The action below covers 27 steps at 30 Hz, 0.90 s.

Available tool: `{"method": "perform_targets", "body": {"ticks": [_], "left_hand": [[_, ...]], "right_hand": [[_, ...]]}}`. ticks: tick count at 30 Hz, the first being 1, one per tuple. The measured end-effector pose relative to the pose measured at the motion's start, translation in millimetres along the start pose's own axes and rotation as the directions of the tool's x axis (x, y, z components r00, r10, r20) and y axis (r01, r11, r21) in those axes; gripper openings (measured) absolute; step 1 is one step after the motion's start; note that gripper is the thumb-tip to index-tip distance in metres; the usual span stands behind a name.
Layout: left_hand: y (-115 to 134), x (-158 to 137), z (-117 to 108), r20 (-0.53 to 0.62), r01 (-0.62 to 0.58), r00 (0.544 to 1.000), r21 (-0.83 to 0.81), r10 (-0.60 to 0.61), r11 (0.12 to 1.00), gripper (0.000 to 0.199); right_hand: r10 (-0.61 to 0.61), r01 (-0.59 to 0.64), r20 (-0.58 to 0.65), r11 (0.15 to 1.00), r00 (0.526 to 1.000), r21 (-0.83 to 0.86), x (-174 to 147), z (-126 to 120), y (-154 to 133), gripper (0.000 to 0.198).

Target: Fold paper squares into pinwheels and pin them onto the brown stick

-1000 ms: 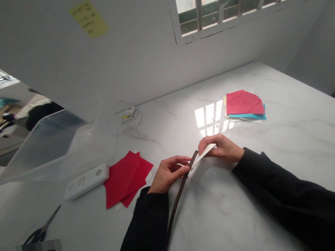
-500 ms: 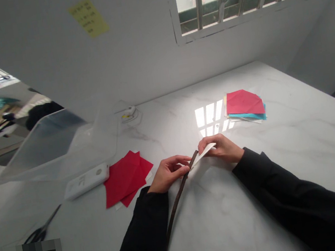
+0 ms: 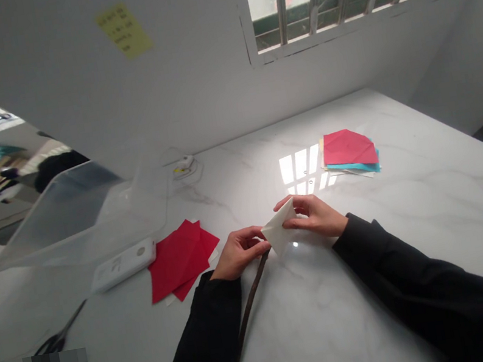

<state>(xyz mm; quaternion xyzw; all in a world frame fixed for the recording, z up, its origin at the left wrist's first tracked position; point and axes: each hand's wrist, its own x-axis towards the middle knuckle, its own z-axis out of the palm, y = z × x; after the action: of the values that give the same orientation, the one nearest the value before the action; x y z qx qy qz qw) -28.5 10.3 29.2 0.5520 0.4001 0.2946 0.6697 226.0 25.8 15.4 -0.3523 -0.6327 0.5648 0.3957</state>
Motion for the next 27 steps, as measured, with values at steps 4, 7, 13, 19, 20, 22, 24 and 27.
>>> {"method": "perform_targets", "body": {"ticks": [4,7,13,19,20,22,24,27], "left_hand": [[1.8,-0.8,2.3,0.015,0.009,1.000,-0.022,-0.008,1.000,0.043],[2.3,-0.7,4.7,0.008,0.011,1.000,-0.012,-0.011,1.000,0.042],[2.9,-0.5,4.5,-0.021,0.007,1.000,0.006,-0.006,1.000,0.052],[14.9,-6.0,5.0,-0.014,0.053,0.999,0.086,-0.052,0.995,0.064],[17.2,-7.4,5.6,-0.006,0.066,0.998,0.105,-0.066,0.992,0.064],[20.5,-10.2,6.6,-0.004,0.095,0.995,0.143,-0.095,0.985,0.060],[21.9,-11.9,7.1,-0.020,0.113,0.994,0.199,-0.111,0.973,0.051],[19.6,-10.5,6.6,-0.064,0.121,0.992,0.260,-0.108,0.958,0.045]], "right_hand": [[0.031,-0.032,0.014,0.997,0.999,0.072,-0.2,2.4,-2.5,0.041],[0.058,-0.057,0.000,0.991,0.998,0.119,0.3,3.6,-4.2,0.041],[0.094,-0.085,-0.040,0.979,0.995,0.187,3.8,-1.6,1.4,0.046],[0.148,-0.103,-0.123,0.944,0.981,0.313,10.2,-19.1,14.4,0.057],[0.155,-0.098,-0.145,0.937,0.977,0.336,11.2,-21.9,15.8,0.059],[0.166,-0.081,-0.201,0.923,0.965,0.375,13.2,-26.3,17.5,0.062],[0.185,-0.073,-0.246,0.912,0.952,0.404,15.3,-29.2,17.9,0.063],[0.208,-0.068,-0.288,0.899,0.935,0.432,19.7,-32.0,19.9,0.071]]}}
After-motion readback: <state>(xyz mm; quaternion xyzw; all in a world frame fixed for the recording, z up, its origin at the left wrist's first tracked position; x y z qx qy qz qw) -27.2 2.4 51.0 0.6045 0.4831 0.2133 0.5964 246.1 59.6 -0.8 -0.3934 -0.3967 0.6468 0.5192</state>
